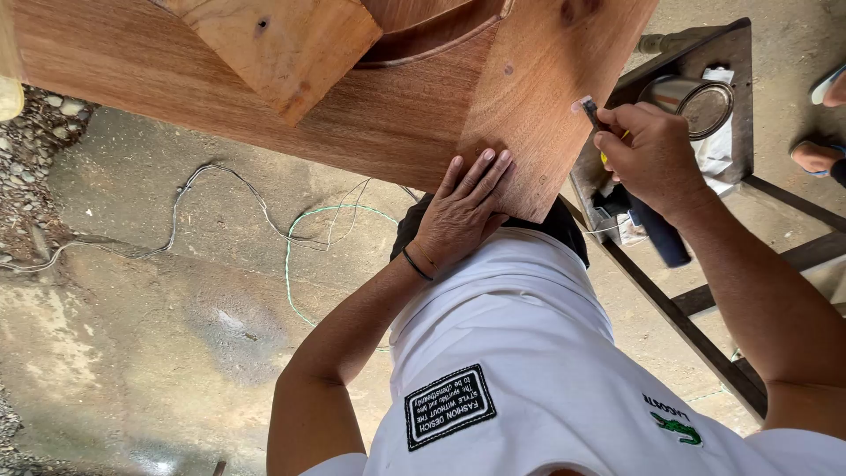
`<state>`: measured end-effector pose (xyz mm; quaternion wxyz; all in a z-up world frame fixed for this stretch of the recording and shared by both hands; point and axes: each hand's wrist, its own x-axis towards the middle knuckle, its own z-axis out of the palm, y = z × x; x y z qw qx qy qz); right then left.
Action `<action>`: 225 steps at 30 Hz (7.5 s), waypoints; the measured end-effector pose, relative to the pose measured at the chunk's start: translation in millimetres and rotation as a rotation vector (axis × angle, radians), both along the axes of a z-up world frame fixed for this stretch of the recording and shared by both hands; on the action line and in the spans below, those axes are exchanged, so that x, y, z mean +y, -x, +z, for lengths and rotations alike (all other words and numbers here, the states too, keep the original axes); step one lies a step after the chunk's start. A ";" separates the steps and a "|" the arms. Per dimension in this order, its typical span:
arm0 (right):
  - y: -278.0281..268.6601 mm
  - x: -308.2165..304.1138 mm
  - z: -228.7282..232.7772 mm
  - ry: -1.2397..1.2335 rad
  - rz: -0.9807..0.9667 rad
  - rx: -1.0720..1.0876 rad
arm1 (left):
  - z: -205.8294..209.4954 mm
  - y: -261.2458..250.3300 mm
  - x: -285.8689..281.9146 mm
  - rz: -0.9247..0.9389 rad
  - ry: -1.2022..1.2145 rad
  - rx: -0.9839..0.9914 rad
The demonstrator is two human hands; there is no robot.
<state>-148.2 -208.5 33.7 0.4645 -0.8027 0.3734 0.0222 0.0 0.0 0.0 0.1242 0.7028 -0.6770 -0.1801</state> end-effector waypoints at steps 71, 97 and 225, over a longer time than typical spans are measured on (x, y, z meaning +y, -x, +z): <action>25.6 24.0 63.7 -0.383 -0.568 0.113 | 15.3 -34.2 -140.8 -0.423 -0.104 -0.241; 32.1 27.7 70.5 -0.403 -0.502 0.056 | 22.2 -61.2 -70.6 -0.240 -0.336 -0.181; 20.2 56.6 8.1 0.479 0.463 -0.092 | -26.1 -151.9 39.8 1.071 0.210 -0.162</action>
